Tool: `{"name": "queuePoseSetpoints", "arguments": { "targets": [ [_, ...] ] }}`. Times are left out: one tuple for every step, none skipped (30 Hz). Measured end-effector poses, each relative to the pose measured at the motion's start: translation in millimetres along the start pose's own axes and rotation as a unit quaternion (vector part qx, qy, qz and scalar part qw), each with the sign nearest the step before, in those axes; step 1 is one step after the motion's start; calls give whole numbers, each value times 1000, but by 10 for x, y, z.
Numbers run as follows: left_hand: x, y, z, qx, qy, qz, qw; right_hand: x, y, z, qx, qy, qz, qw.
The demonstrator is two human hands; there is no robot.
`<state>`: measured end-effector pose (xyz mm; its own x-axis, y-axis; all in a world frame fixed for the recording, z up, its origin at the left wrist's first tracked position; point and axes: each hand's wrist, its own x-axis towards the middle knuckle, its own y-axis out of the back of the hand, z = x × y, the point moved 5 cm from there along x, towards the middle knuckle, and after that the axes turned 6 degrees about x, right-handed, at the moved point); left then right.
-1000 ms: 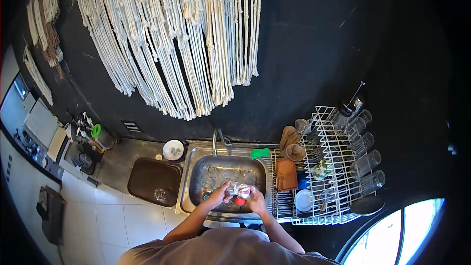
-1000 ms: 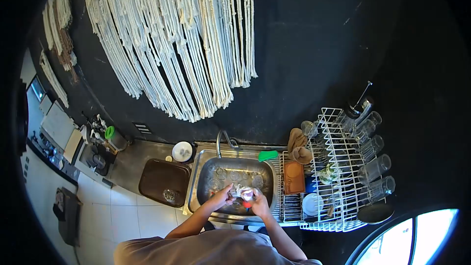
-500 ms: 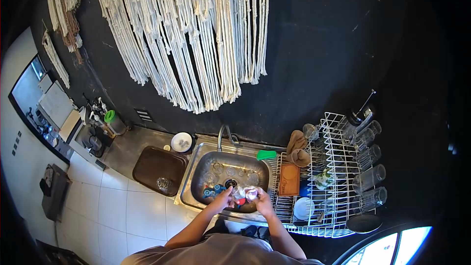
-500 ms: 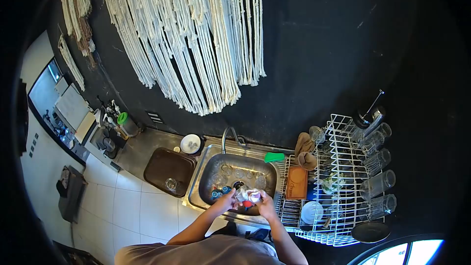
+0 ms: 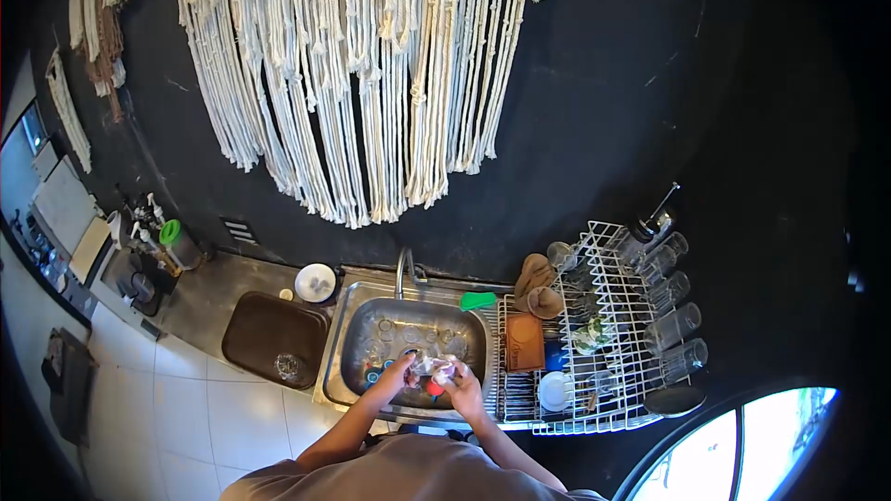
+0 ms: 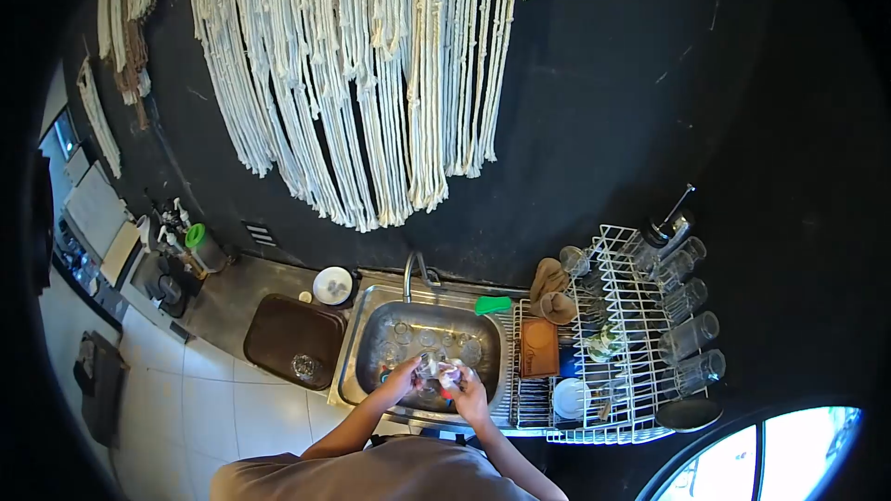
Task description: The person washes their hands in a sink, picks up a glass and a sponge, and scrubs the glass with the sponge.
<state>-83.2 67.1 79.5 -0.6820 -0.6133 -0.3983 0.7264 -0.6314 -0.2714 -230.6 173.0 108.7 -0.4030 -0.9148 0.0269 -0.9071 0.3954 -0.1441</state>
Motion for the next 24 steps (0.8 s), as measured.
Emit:
{"name": "queuePoseSetpoints", "arguments": {
  "targets": [
    [42, 14, 13, -24, -3, -7, 1000, 0, -64, -73, 41, 0, 8, 999],
    [63, 54, 14, -46, -3, -12, 999, 44, -101, -65, 40, 2, 16, 999],
    [95, 89, -7, -50, -5, -6, 999, 68, -129, -29, 48, 17, 34, 998],
    [84, 99, 5, -47, 4, -14, 999, 68, -143, 30, 55, 30, 55, 996],
    [88, 110, 23, -58, 14, -12, 998, 122, -157, 43, 15, 28, 41, 999],
    [97, 113, 56, -70, 21, -8, 997, 128, -145, 48, 13, 26, 51, 998],
    [89, 130, 68, -73, 45, 2, 996, 142, -152, 37, 1, 27, 48, 998],
    [154, 186, -35, -74, 50, -1, 996, 141, -175, 10, -11, 27, 42, 999],
    [236, 243, -143, -91, 77, -17, 993, 122, -201, 14, 16, -6, 41, 999],
    [251, 291, -165, -107, 101, -33, 989, 109, -246, -10, 52, 4, 40, 998],
    [253, 333, -188, -90, 98, -19, 991, 88, -281, -31, 60, -2, 30, 998],
    [258, 399, -193, -86, 99, -20, 991, 78, -306, -53, 66, -5, 21, 998],
    [257, 430, -214, -97, 113, -21, 989, 98, -311, -63, 68, -3, 26, 997],
    [265, 442, -250, -110, 128, -23, 985, 99, -326, -69, 27, -1, 5, 1000],
    [280, 470, -278, -109, 136, -25, 984, 81, -345, -66, -14, -1, -16, 1000],
    [253, 478, -232, -111, 140, -28, 983, 67, -362, -57, -17, -5, -14, 1000],
    [219, 495, -195, -104, 143, -41, 983, 60, -400, -25, 23, -36, -9, 999],
    [193, 487, -159, -106, 139, -52, 983, 83, -410, -20, 55, -67, -11, 996],
    [378, 599, -391, -94, 146, -88, 981, 130, -322, 248, 1, -21, -7, 1000],
    [342, 555, -325, -110, 138, -75, 981, 191, -333, 191, -5, -26, -27, 999],
    [290, 522, -280, -130, 153, -47, 979, 189, -346, 164, 20, -40, -23, 999],
    [257, 530, -200, -140, 168, -22, 976, 209, -401, 83, 51, -49, -12, 997],
    [317, 539, -213, -147, 165, -50, 974, 219, -447, -11, 115, -71, -7, 991],
    [357, 592, -250, -141, 166, -47, 975, 250, -441, -68, 107, -67, -16, 992]
  ]
}}
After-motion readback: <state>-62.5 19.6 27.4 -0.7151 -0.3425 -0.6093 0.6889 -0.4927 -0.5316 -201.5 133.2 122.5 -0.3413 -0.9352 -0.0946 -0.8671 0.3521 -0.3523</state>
